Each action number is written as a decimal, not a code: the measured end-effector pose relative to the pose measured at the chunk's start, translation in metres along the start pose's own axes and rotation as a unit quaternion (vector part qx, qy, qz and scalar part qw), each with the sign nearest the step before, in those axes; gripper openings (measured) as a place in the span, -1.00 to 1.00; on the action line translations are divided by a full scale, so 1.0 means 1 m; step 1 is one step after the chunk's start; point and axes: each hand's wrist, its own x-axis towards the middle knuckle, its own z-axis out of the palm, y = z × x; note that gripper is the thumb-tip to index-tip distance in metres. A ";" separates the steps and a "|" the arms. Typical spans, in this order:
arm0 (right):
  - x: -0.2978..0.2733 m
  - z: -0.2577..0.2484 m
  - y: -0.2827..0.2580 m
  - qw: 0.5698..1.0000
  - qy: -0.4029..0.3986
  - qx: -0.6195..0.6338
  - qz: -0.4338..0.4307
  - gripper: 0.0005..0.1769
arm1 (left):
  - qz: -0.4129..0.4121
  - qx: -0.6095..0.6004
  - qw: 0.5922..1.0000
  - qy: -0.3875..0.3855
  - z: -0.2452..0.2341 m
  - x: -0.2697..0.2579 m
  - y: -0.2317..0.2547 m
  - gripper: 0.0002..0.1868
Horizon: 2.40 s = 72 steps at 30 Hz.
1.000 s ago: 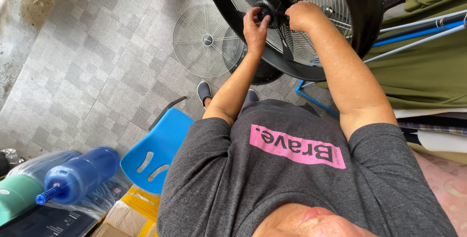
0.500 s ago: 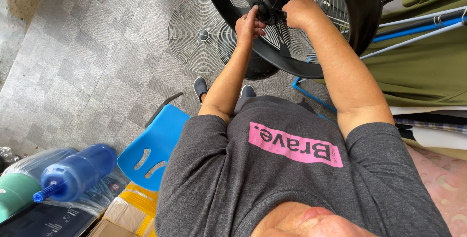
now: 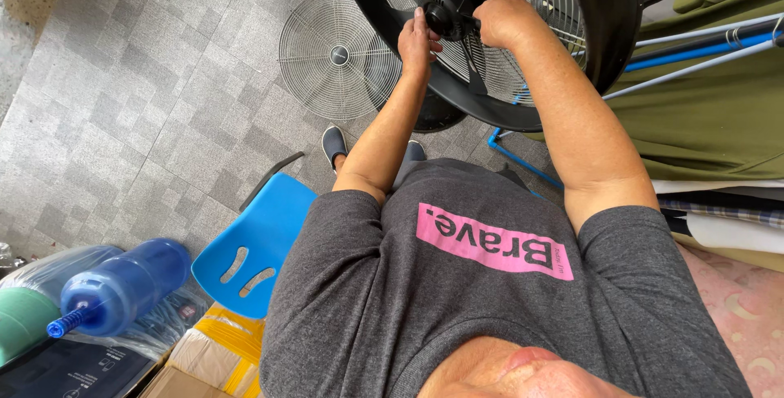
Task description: The person assembles a standing fan by attaching the front wire cage to the fan head. They use a screwdriver to tighten screws around the cage rim, securing it in place.
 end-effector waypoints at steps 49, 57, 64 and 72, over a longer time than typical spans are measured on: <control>0.000 -0.006 -0.004 0.999 0.020 -0.030 -0.009 -0.65 | 0.076 0.299 0.951 -0.028 -0.001 -0.037 0.059 -0.29; 0.004 -0.006 -0.004 0.999 0.024 -0.040 -0.016 -0.58 | 0.379 0.650 0.656 -0.063 -0.018 -0.040 0.101 -0.33; 0.004 -0.005 -0.004 1.000 0.018 -0.015 -0.009 -0.55 | 0.437 0.617 0.651 -0.069 -0.021 -0.033 0.088 -0.31; -0.007 -0.005 -0.008 0.999 0.042 0.017 -0.023 -0.47 | 0.434 0.582 0.684 -0.075 -0.027 -0.004 0.063 -0.33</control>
